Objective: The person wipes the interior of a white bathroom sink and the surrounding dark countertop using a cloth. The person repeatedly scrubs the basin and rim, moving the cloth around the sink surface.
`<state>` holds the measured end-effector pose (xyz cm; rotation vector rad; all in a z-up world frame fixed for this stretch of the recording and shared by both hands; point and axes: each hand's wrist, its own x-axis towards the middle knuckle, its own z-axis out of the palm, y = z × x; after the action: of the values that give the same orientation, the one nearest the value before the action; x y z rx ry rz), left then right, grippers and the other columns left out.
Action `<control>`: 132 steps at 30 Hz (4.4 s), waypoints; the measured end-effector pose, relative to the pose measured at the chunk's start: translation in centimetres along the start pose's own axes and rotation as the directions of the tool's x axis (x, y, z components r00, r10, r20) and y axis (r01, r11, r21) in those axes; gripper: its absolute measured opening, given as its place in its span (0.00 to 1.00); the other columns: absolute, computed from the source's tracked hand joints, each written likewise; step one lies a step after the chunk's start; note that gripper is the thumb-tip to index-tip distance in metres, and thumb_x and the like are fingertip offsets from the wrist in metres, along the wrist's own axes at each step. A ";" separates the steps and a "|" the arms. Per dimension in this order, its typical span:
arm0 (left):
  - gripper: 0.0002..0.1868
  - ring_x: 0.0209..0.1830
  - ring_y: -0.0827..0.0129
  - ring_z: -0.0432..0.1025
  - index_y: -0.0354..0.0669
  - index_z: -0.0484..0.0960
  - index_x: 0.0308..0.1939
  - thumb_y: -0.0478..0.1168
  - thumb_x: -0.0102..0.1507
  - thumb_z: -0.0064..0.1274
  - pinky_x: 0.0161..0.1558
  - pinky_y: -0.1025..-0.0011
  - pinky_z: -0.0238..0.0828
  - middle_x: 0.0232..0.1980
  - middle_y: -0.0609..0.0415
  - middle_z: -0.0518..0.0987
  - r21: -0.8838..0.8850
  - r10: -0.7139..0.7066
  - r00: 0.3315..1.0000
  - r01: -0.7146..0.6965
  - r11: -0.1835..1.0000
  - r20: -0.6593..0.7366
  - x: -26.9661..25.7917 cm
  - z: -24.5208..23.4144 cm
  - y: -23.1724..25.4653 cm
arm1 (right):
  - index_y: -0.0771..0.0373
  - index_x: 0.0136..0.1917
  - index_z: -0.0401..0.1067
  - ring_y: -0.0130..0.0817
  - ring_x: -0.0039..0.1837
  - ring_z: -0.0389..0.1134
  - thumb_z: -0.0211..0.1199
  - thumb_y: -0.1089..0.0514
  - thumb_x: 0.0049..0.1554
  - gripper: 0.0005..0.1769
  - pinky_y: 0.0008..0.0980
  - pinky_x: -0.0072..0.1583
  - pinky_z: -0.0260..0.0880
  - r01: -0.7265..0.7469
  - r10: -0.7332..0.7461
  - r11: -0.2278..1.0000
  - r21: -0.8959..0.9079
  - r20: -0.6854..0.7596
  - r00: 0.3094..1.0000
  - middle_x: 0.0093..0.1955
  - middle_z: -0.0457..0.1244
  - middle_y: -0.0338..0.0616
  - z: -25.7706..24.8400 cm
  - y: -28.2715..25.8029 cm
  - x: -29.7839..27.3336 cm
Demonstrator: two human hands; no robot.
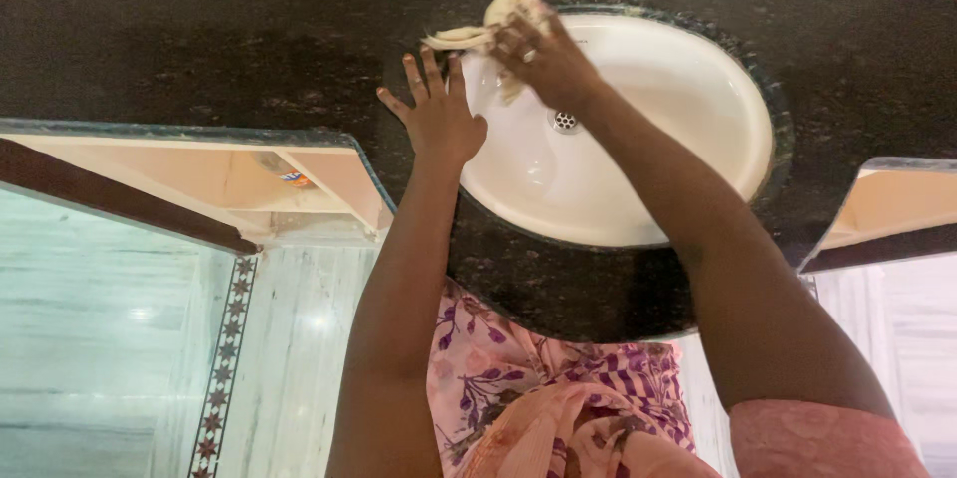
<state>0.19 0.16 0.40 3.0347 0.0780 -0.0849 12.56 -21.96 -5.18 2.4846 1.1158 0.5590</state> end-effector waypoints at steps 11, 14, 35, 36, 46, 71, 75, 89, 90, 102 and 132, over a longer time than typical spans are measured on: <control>0.52 0.84 0.47 0.24 0.54 0.48 0.82 0.65 0.61 0.55 0.71 0.21 0.21 0.85 0.44 0.34 -0.067 0.010 0.998 -0.014 0.998 -0.060 0.6 1.3 -0.5 | 0.55 0.80 0.53 0.50 0.83 0.42 0.49 0.40 0.63 0.37 0.65 0.73 0.49 -0.492 0.465 0.862 -0.121 0.574 0.674 0.86 0.42 0.47 -11.1 6.5 -24.9; 0.54 0.84 0.46 0.24 0.51 0.49 0.82 0.68 0.60 0.54 0.71 0.22 0.20 0.85 0.44 0.34 -0.061 0.010 0.998 -0.014 0.998 -0.063 0.3 1.3 -0.4 | 0.49 0.64 0.74 0.49 0.71 0.64 0.45 0.39 0.68 0.24 0.60 0.67 0.66 -0.330 0.299 0.939 -0.099 0.709 0.639 0.71 0.62 0.48 -17.0 0.2 -25.7; 0.55 0.84 0.46 0.25 0.52 0.52 0.81 0.80 0.60 0.40 0.69 0.21 0.15 0.85 0.43 0.38 -0.199 0.038 0.992 -0.061 0.978 -0.118 0.2 0.6 -0.7 | 0.65 0.78 0.52 0.53 0.87 0.34 0.49 0.49 0.65 0.32 0.51 0.84 0.34 0.479 -0.614 0.779 0.405 0.336 0.714 0.86 0.37 0.60 4.5 -3.7 -13.5; 0.56 0.84 0.45 0.25 0.52 0.52 0.81 0.80 0.60 0.40 0.69 0.21 0.14 0.85 0.42 0.38 -0.212 0.044 0.993 -0.067 0.975 -0.110 0.1 0.6 -0.8 | 0.64 0.79 0.49 0.53 0.86 0.32 0.47 0.47 0.66 0.33 0.53 0.82 0.33 0.279 -0.500 0.835 0.475 0.442 0.745 0.86 0.35 0.57 4.9 -1.9 -15.2; 0.56 0.83 0.46 0.19 0.54 0.50 0.82 0.79 0.60 0.42 0.69 0.21 0.12 0.85 0.41 0.33 -0.220 0.053 0.998 -0.057 0.974 -0.023 0.3 -0.1 -0.7 | 0.68 0.83 0.28 0.63 0.83 0.25 0.45 0.34 0.64 0.52 0.69 0.76 0.33 -0.784 0.461 0.545 0.297 0.675 0.576 0.84 0.27 0.63 9.2 -5.1 -6.4; 0.54 0.84 0.47 0.27 0.55 0.50 0.82 0.73 0.61 0.52 0.72 0.20 0.23 0.85 0.46 0.38 -0.134 0.024 0.993 -0.040 0.990 -0.117 0.8 1.4 -0.8 | 0.53 0.79 0.58 0.40 0.85 0.36 0.49 0.48 0.60 0.34 0.53 0.78 0.36 0.029 0.279 0.870 -0.493 0.539 0.795 0.84 0.48 0.39 -8.0 5.9 -19.4; 0.53 0.84 0.47 0.27 0.54 0.51 0.81 0.73 0.61 0.52 0.72 0.21 0.22 0.85 0.45 0.39 -0.158 0.032 0.990 -0.054 0.986 -0.137 0.5 2.0 -0.9 | 0.64 0.68 0.76 0.45 0.57 0.75 0.54 0.49 0.63 0.27 0.45 0.60 0.84 -0.485 0.252 0.872 -0.062 0.908 0.336 0.62 0.70 0.53 -10.7 2.5 -21.8; 0.49 0.85 0.46 0.30 0.53 0.60 0.78 0.72 0.61 0.52 0.73 0.24 0.18 0.85 0.43 0.44 -0.221 0.033 0.989 -0.064 0.973 -0.142 -0.4 1.2 -0.8 | 0.58 0.68 0.74 0.60 0.70 0.64 0.59 0.44 0.61 0.26 0.56 0.63 0.72 -0.638 0.568 0.753 -0.159 0.647 0.509 0.70 0.63 0.60 -17.5 6.6 -29.4; 0.49 0.84 0.46 0.30 0.53 0.60 0.78 0.73 0.61 0.51 0.72 0.24 0.17 0.84 0.43 0.45 -0.234 0.033 0.986 -0.071 0.970 -0.162 -0.3 1.3 -0.9 | 0.60 0.68 0.73 0.63 0.70 0.62 0.57 0.45 0.63 0.26 0.59 0.62 0.71 -0.670 0.630 0.717 -0.190 0.587 0.508 0.70 0.61 0.64 -15.7 8.0 -29.3; 0.50 0.84 0.47 0.28 0.54 0.55 0.80 0.76 0.63 0.46 0.72 0.21 0.21 0.85 0.46 0.42 -0.195 0.012 0.986 -0.045 0.980 -0.165 0.6 1.3 -0.5 | 0.69 0.72 0.65 0.60 0.63 0.64 0.68 0.63 0.57 0.31 0.51 0.54 0.71 -0.611 0.608 0.790 0.056 0.069 0.791 0.63 0.65 0.67 2.8 8.4 -5.4; 0.45 0.84 0.48 0.33 0.52 0.66 0.76 0.70 0.62 0.55 0.74 0.26 0.22 0.84 0.47 0.45 -0.147 0.045 0.966 -0.084 0.986 -0.253 1.6 4.4 -1.4 | 0.58 0.54 0.78 0.52 0.52 0.73 0.68 0.50 0.52 0.18 0.51 0.56 0.73 -0.655 0.514 0.707 0.267 0.441 0.735 0.46 0.71 0.53 -23.2 -9.8 -25.2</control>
<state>1.49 1.14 -4.25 2.8707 0.0044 0.2945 -20.24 -31.39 4.86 3.1611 0.2734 0.0216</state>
